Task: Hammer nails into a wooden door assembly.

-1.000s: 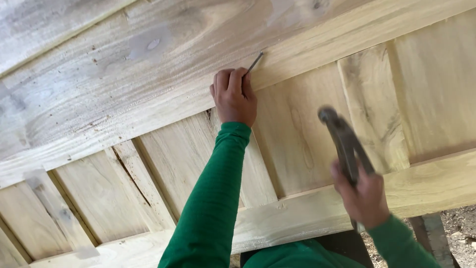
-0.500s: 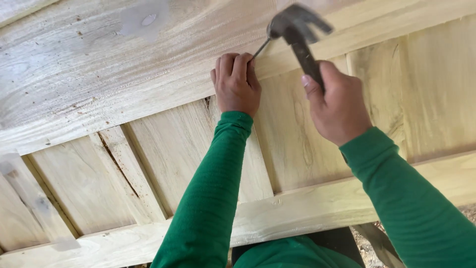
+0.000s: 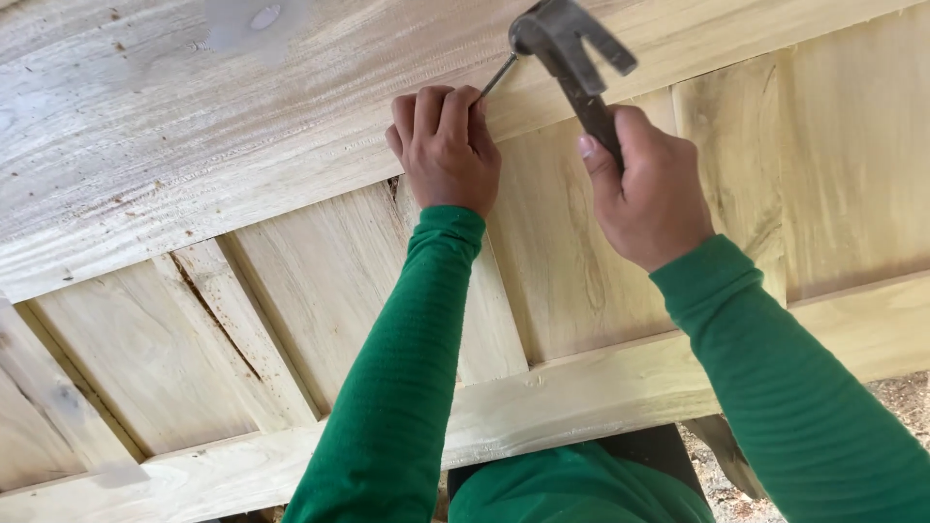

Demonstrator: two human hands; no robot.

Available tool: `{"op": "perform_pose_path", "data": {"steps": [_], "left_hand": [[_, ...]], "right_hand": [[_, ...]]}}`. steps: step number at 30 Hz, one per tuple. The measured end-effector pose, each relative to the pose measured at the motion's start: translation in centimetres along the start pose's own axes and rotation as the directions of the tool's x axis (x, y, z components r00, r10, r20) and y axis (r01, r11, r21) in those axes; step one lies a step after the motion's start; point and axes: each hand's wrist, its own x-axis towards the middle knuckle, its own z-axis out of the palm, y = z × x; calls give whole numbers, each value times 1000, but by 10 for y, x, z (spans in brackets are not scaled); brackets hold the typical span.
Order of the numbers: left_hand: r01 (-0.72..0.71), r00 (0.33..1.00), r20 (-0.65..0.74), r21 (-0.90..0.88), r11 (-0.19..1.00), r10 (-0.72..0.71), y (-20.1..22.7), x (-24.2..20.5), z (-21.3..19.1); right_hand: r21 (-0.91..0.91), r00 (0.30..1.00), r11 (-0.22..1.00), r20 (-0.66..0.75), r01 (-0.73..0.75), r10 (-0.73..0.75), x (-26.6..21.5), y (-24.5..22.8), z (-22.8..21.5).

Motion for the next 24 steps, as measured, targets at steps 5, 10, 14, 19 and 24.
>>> {"op": "perform_pose_path", "data": {"steps": [5,10,14,19,24], "left_hand": [[3,1000,-23,-1,1000,-3,0,-1,1],[14,999,-35,6,1000,-14,-1,1,4],[16,999,-35,-5,1000,-16,-1,0,2],[-5,1000,-16,-31,1000,4,1,-1,4],[7,999,-37,19,1000,-6,-4,0,0]], "right_hand": [[-66,998,998,57,-12,16,3,6,5],[-80,1000,997,30,-5,7,2,8,4],[-77,999,997,43,-26,30,4,4,3],[-199,998,978,29,57,-52,4,6,-7],[420,895,810,358,-409,266,-1,-15,-36]]}}
